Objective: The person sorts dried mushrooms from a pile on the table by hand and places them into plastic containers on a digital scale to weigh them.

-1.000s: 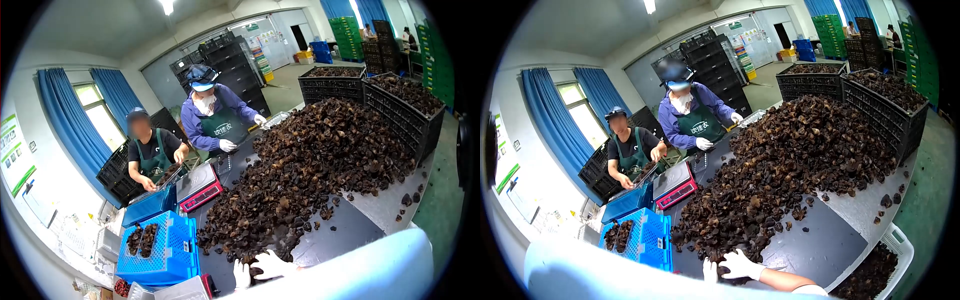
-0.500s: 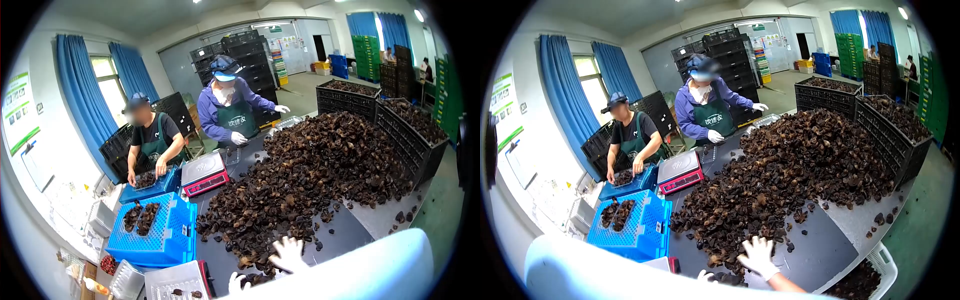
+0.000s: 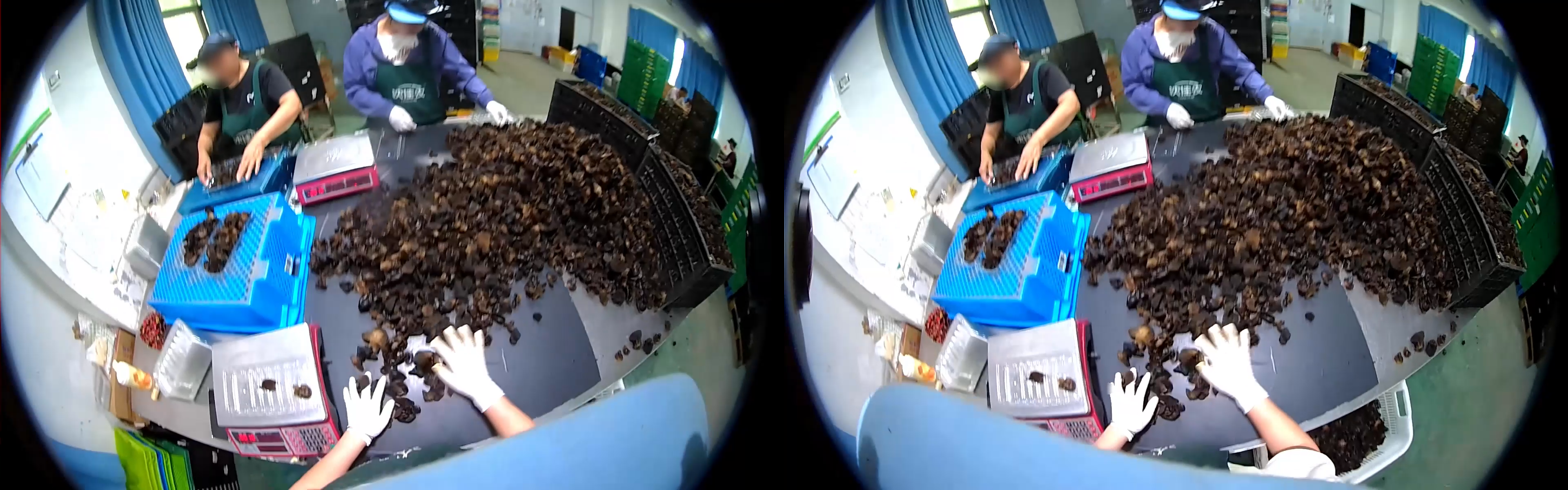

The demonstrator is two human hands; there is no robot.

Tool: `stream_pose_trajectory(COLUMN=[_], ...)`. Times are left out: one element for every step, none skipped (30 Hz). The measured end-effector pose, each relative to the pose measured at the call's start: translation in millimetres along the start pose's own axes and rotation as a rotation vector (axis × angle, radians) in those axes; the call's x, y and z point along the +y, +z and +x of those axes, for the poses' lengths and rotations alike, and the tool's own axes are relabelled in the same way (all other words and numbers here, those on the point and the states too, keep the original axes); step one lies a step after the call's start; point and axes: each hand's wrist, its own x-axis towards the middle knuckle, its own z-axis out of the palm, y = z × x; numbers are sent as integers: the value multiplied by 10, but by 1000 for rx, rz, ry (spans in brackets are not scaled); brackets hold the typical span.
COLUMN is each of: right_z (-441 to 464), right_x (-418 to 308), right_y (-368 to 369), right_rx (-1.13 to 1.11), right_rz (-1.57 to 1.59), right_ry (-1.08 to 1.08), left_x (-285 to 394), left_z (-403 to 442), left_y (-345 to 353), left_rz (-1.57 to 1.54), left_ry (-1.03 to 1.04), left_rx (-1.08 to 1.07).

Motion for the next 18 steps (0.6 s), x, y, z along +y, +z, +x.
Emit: stream_pose_trajectory(right_z=[-132, -256, -372, -442, -531, -595, -653, -690, -703, -712, -666, -597, -463, -308, -142, 35, 230, 423], right_x=[215, 388, 456, 457, 416, 313, 191, 67, -62, -163, -228, -275, -285, -265, -245, -222, -203, -191], right_y=[221, 444, 514, 534, 554, 526, 527, 533, 531, 554, 536, 510, 530, 601, 600, 590, 631, 683], right_rx=[119, 238, 212, 193, 171, 203, 186, 173, 168, 262, 314, 367, 440, 489, 431, 372, 403, 435], right_rz=[-36, -76, -100, -126, -88, -62, -4, 52, 74, 113, 145, 176, 299, 403, 435, 467, 445, 423], right_ry=[55, 109, 190, 271, 303, 273, 250, 227, 194, 110, 51, -9, -50, -74, -91, -108, -143, -179], left_x=[-51, -84, 19, 60, 103, 142, 152, 154, 169, 185, 179, 169, 154, 136, 109, 80, 46, 31], left_z=[-62, -127, -183, -220, -248, -259, -259, -271, -266, -256, -271, -288, -278, -280, -289, -301, -308, -314], left_y=[97, 181, 57, 19, -33, -58, -18, 9, -31, -81, -80, -81, -104, -129, -123, -101, -76, -48], left_rz=[-72, -145, -136, -199, -224, -248, -317, -303, -304, -304, -301, -298, -315, -322, -339, -358, -331, -343], left_ry=[100, 199, 216, 256, 295, 334, 380, 393, 369, 349, 275, 202, 171, 115, 73, 30, -1, -35], left_rx=[59, 122, 157, 171, 147, 127, 141, 126, 105, 85, 73, 61, 117, 113, 135, 157, 114, 108])
